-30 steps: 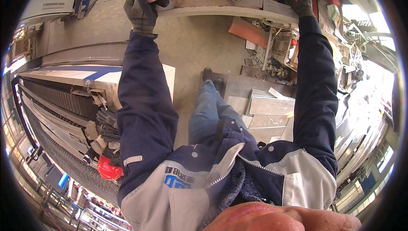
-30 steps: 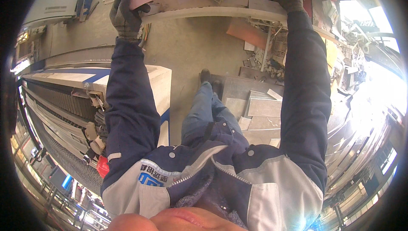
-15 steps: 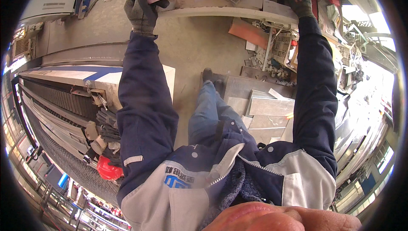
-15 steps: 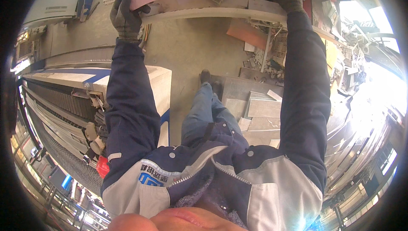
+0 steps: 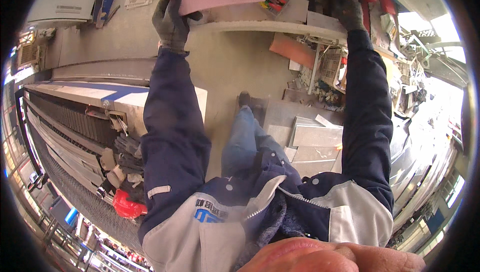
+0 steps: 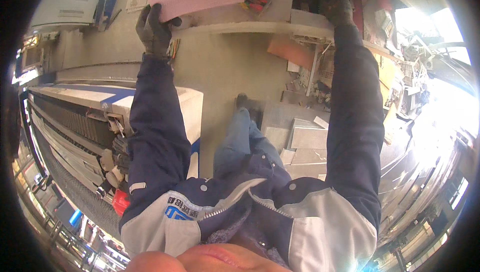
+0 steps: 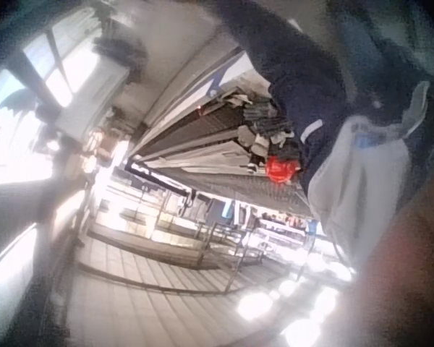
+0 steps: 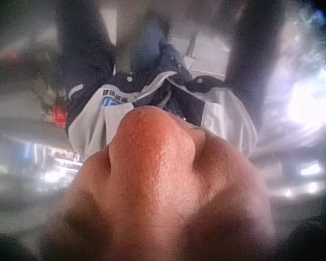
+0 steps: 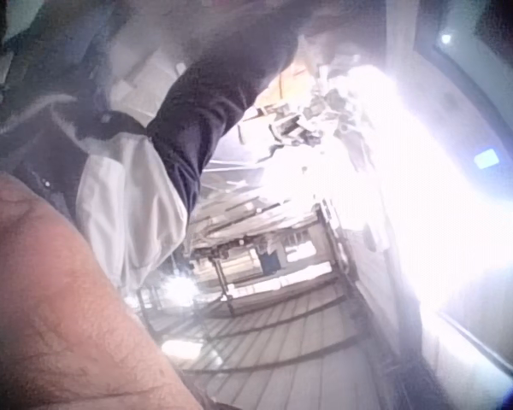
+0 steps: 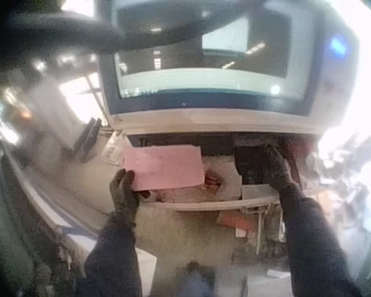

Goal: The person walks through a workshop holding a pink paper, places it on a machine, uses a handheld controller to input settings, and then operates a control panel with a mouse while referencing the paper.

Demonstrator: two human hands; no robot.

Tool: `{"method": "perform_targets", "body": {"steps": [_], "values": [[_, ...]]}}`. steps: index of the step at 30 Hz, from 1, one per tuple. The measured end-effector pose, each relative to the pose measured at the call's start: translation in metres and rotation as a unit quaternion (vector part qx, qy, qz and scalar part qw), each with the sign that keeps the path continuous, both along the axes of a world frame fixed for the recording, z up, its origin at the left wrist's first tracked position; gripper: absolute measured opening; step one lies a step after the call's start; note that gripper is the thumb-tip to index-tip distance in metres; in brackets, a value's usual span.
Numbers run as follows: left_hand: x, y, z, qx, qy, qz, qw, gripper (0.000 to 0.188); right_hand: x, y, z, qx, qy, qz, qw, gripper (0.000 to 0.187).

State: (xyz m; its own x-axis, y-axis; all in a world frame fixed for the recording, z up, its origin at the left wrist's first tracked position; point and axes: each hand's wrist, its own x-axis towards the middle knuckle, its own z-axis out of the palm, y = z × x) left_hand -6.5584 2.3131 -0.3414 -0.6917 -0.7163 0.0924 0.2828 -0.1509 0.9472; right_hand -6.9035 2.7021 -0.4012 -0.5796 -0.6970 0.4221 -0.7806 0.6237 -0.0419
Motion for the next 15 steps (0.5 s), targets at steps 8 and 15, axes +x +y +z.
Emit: {"method": "perform_targets", "body": {"steps": [8,15], "values": [[0.002,-0.004,-0.007,-0.016,-0.013,-0.021,1.0,0.036,0.044,-0.007,0.041,-0.043,-0.069,-0.026,0.996,0.067],[0.001,-0.01,-0.013,-0.112,-0.042,0.006,0.993,0.027,0.046,-0.015,0.05,-0.036,-0.11,-0.043,0.992,0.067]]}}
